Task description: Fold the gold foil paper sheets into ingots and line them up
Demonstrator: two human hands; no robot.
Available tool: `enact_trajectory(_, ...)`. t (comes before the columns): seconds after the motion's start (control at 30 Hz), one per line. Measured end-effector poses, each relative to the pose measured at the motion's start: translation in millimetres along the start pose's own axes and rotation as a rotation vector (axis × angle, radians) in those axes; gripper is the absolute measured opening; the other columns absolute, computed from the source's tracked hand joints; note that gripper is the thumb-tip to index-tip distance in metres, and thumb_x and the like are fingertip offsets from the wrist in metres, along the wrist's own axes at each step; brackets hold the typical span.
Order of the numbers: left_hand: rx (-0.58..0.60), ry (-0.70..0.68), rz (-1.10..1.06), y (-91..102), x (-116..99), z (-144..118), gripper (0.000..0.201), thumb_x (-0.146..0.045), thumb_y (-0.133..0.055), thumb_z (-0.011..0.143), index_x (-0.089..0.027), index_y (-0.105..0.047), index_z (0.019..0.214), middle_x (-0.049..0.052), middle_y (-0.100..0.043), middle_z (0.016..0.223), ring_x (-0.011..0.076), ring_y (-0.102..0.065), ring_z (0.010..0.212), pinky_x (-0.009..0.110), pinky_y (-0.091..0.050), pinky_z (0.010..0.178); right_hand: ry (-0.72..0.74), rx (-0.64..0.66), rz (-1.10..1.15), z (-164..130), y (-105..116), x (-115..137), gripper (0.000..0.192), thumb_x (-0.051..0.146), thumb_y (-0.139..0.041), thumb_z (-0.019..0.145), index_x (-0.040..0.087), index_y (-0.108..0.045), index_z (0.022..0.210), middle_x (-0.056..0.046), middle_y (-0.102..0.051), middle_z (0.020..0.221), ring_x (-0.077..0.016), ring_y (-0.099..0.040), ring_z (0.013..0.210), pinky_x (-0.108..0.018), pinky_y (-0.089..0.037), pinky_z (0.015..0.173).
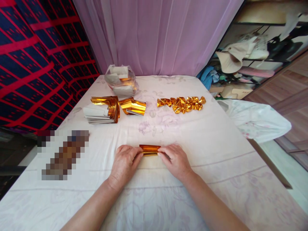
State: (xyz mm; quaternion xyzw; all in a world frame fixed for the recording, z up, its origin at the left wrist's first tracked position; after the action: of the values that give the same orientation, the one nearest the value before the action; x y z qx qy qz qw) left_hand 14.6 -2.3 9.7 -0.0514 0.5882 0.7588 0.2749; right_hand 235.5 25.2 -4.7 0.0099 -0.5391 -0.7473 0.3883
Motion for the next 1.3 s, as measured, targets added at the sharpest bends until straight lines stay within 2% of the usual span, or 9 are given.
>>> enact_trajectory(0.37,-0.011,0.017,-0.031,-3.0,2.9,-0.1,0.017,-0.029,-0.051,0.094,-0.023,-0.065,0.101,0.002,-0.073,0.089,0.0211,-0.063,0.083,0.038,-0.043,0.079,-0.088,-0.022,-0.020,2.0,-5.1,4.7,0.023,0.026,-0.049,0.096,0.022,-0.066,0.080,-0.001,-0.071,0.075,-0.0169,-0.063,0.072,-0.031,-0.039,0.074)
enact_trajectory(0.57,-0.021,0.039,-0.011,-6.0,3.1,1.5,0.019,-0.029,-0.049,0.095,-0.022,-0.065,0.104,0.003,-0.073,0.090,0.0215,-0.063,0.084,0.039,-0.044,0.080,-0.107,-0.014,-0.092,2.9,-8.4,5.0,0.018,0.025,-0.053,0.094,0.021,-0.065,0.081,-0.001,-0.071,0.076,-0.0179,-0.063,0.073,-0.031,-0.038,0.075)
enact_trajectory(0.73,-0.052,-0.044,0.082,-2.2,-1.2,0.3,0.021,-0.026,-0.049,0.096,-0.024,-0.066,0.109,0.005,-0.070,0.097,0.0213,-0.062,0.088,0.037,-0.047,0.080,-0.111,-0.006,-0.121,4.5,-10.4,4.7,0.019,0.025,-0.052,0.095,0.022,-0.063,0.080,-0.001,-0.070,0.073,-0.0178,-0.062,0.071,-0.032,-0.037,0.073)
enact_trajectory(0.87,-0.124,-0.161,0.174,-0.4,-17.5,-4.7,0.027,-0.019,-0.052,0.095,-0.027,-0.065,0.117,0.007,-0.067,0.115,0.0241,-0.059,0.102,0.040,-0.047,0.089,-0.110,0.003,-0.124,6.2,-9.4,5.7,0.019,0.024,-0.052,0.095,0.022,-0.063,0.079,0.000,-0.069,0.072,-0.0178,-0.062,0.070,-0.031,-0.036,0.072)
enact_trajectory(1.03,-0.040,-0.312,0.148,-11.5,-34.2,-12.5,0.031,-0.024,-0.050,0.097,-0.018,-0.060,0.125,0.007,-0.067,0.125,0.0256,-0.056,0.121,0.044,-0.041,0.105,-0.116,0.005,-0.118,7.2,-8.5,6.4,0.020,0.025,-0.051,0.096,0.021,-0.063,0.080,-0.001,-0.070,0.073,-0.0179,-0.063,0.072,-0.031,-0.038,0.074)
enact_trajectory(1.17,0.044,-0.291,0.167,-19.2,-31.2,-16.1,0.036,-0.032,-0.050,0.097,-0.017,-0.058,0.129,0.009,-0.065,0.129,0.0273,-0.057,0.122,0.047,-0.041,0.107,-0.115,-0.052,-0.070,5.9,-8.6,4.5,0.018,0.025,-0.051,0.096,0.020,-0.066,0.087,-0.002,-0.073,0.080,-0.0181,-0.065,0.075,-0.031,-0.040,0.076)
enact_trajectory(1.3,0.072,-0.272,0.174,-20.5,-27.9,-18.0,0.040,-0.035,-0.053,0.096,-0.016,-0.057,0.130,0.011,-0.063,0.132,0.0286,-0.056,0.124,0.049,-0.041,0.108,-0.118,-0.101,-0.013,4.2,-8.4,3.5,0.018,0.024,-0.049,0.096,0.020,-0.066,0.095,-0.003,-0.075,0.087,-0.0175,-0.067,0.079,-0.030,-0.042,0.078)
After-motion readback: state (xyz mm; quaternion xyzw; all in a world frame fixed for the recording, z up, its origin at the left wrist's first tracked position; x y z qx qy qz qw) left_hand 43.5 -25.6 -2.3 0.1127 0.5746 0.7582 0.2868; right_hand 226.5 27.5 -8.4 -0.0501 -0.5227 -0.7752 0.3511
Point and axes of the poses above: each hand's wrist, its own z-axis towards the middle knuckle, its own y-axis out of the back of the hand, x = y × z, the point moved 1 cm from there along z, towards the middle knuckle
